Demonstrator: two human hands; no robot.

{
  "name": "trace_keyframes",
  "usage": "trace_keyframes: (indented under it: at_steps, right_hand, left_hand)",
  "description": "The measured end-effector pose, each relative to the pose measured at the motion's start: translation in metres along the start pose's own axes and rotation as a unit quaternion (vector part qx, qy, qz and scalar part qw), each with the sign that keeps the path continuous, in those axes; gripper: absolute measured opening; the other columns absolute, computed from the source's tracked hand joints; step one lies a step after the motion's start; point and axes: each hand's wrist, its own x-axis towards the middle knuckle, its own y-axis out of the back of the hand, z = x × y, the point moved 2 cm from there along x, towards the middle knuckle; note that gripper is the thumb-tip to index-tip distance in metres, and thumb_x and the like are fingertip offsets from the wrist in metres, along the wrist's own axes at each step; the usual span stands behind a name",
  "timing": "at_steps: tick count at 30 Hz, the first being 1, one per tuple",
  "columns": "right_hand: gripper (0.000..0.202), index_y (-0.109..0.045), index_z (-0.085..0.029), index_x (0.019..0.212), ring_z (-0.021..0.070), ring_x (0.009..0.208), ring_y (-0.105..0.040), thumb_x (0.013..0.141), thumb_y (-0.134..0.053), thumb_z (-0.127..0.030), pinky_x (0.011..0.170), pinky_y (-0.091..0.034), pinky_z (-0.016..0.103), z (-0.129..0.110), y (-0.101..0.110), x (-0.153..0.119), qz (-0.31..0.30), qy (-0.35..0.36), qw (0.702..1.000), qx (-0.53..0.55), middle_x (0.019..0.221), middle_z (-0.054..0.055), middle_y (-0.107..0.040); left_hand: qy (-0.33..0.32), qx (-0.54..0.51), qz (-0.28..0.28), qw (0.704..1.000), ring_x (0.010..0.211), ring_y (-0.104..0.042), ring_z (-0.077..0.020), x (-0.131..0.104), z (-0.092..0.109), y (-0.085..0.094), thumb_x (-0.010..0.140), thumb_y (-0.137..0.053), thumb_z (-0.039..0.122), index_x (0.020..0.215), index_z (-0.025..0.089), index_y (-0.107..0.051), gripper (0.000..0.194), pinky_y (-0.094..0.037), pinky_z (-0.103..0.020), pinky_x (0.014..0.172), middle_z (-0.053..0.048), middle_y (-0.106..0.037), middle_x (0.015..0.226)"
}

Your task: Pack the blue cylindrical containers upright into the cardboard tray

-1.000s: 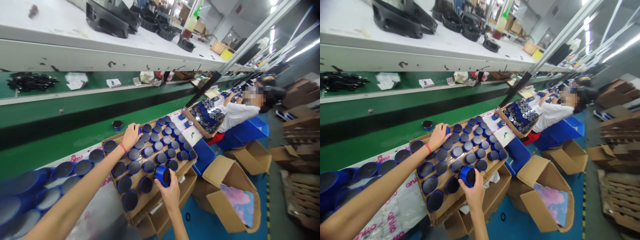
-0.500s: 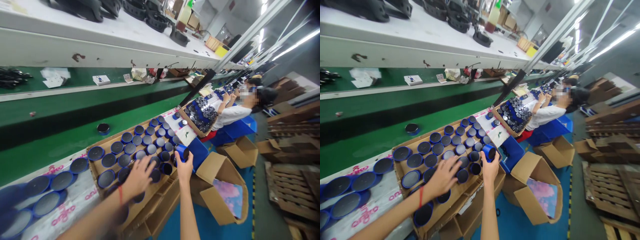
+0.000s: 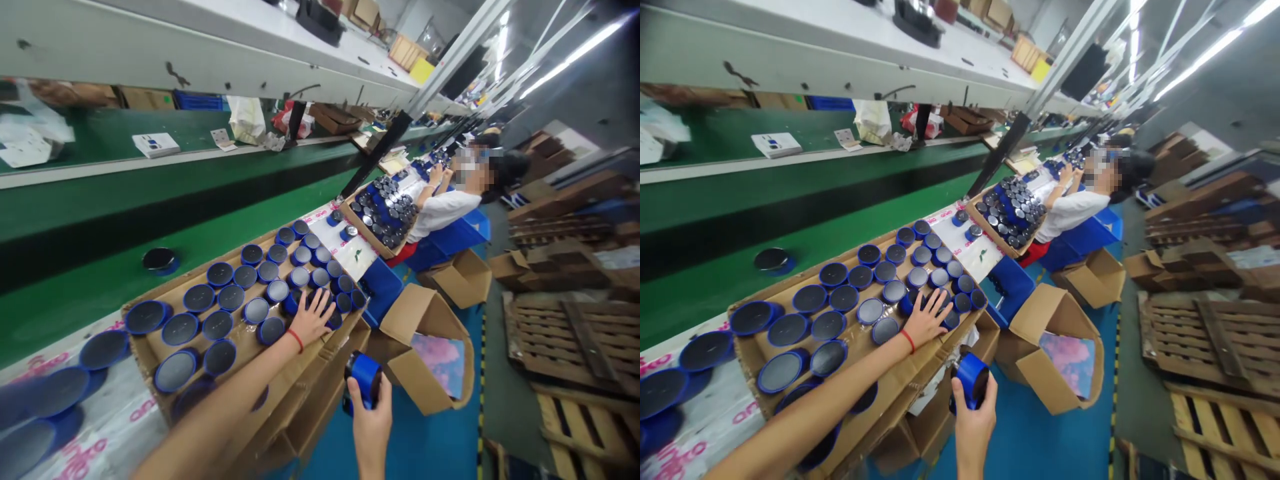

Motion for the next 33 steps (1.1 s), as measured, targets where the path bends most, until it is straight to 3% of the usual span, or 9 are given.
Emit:
trace_keyframes:
  at_steps: [4,8,12,15,19,24,28,31,33]
  right_hand:
    - [0.087,-0.053,-0.014,0.124,0.0343,0.11,-0.06,0.062,-0.064,-0.075,0.09,-0.048,0.042,-0.017,-0.022,-0.007,-0.06,0.036,0.997,-0.02,0.12,0.017,-0.063]
    - [0.074,-0.056,-0.021,0.123,0.0307,0.107,-0.063,0.068,-0.064,-0.07,0.086,-0.051,0.038,-0.042,-0.051,-0.008,-0.124,0.068,0.988,-0.06,0.117,0.012,-0.066]
    - [0.069,-0.054,-0.018,0.126,0.0395,0.099,-0.065,0.076,-0.061,-0.065,0.077,-0.052,0.048,-0.059,-0.077,-0.007,-0.135,0.051,0.98,-0.134,0.106,0.017,-0.069]
    - [0.072,-0.049,-0.011,0.13,0.0454,0.103,-0.061,0.081,-0.058,-0.062,0.077,-0.05,0.054,-0.068,-0.095,-0.005,-0.116,0.044,0.977,-0.173,0.109,0.023,-0.066]
    - [0.071,-0.043,-0.002,0.134,0.0451,0.112,-0.055,0.088,-0.053,-0.055,0.085,-0.048,0.054,-0.079,-0.118,0.001,-0.074,0.067,0.976,-0.193,0.119,0.028,-0.058]
    - [0.054,-0.045,-0.002,0.135,0.0396,0.109,-0.054,0.096,-0.042,-0.04,0.09,-0.046,0.05,-0.081,-0.133,0.009,-0.056,0.134,0.968,-0.203,0.117,0.027,-0.058]
    - [0.058,-0.049,-0.002,0.132,0.0438,0.107,-0.053,0.097,-0.029,-0.044,0.082,-0.045,0.059,-0.07,-0.137,0.01,-0.047,0.175,0.958,-0.22,0.119,0.033,-0.054]
    - [0.061,-0.05,-0.004,0.133,0.046,0.117,-0.049,0.097,-0.026,-0.047,0.089,-0.038,0.067,-0.062,-0.139,0.008,-0.053,0.207,0.952,-0.22,0.129,0.033,-0.05]
    - [0.062,-0.049,-0.006,0.135,0.0468,0.129,-0.038,0.097,-0.028,-0.049,0.097,-0.028,0.072,-0.06,-0.139,0.008,-0.056,0.227,0.948,-0.214,0.139,0.031,-0.043]
  left_hand:
    - [-0.036,0.014,-0.032,0.999,0.144,-0.02,-0.0344,-0.008,-0.009,0.011,0.086,-0.057,0.057,0.148,0.02,-0.024,0.079,-0.026,-0.059,0.116,-0.016,-0.017,0.158]
    - [0.01,0.056,-0.063,0.996,0.142,-0.026,-0.0347,-0.037,-0.019,0.015,0.088,-0.062,0.033,0.145,0.02,-0.03,0.067,-0.03,-0.06,0.113,-0.016,-0.024,0.156]
    - [0.037,0.082,-0.1,0.991,0.14,-0.032,-0.0317,-0.058,-0.022,0.022,0.09,-0.059,0.027,0.13,0.016,-0.051,0.042,-0.034,-0.058,0.112,-0.014,-0.038,0.149]
    - [0.025,0.083,-0.133,0.987,0.141,-0.032,-0.029,-0.069,-0.024,0.037,0.091,-0.058,0.028,0.126,0.014,-0.055,0.037,-0.033,-0.056,0.114,-0.013,-0.04,0.149]
    - [0.061,0.09,-0.175,0.979,0.144,-0.024,-0.0313,-0.082,-0.03,0.062,0.092,-0.056,0.03,0.139,0.012,-0.04,0.053,-0.028,-0.058,0.116,-0.019,-0.032,0.151]
    - [0.08,0.072,-0.236,0.966,0.145,-0.013,-0.0348,-0.086,-0.029,0.073,0.075,-0.072,0.054,0.145,0.008,-0.028,0.095,-0.019,-0.057,0.119,-0.023,-0.016,0.154]
    - [0.1,0.063,-0.234,0.965,0.145,-0.012,-0.0341,-0.083,-0.024,0.07,0.079,-0.07,0.05,0.145,0.006,-0.026,0.091,-0.019,-0.054,0.12,-0.023,-0.014,0.154]
    - [0.102,0.053,-0.217,0.969,0.144,-0.015,-0.034,-0.081,-0.024,0.072,0.079,-0.07,0.048,0.144,0.007,-0.03,0.087,-0.022,-0.055,0.119,-0.023,-0.017,0.153]
    - [0.103,0.046,-0.196,0.974,0.144,-0.018,-0.0353,-0.082,-0.027,0.077,0.077,-0.071,0.05,0.142,0.008,-0.035,0.085,-0.025,-0.056,0.117,-0.023,-0.019,0.152]
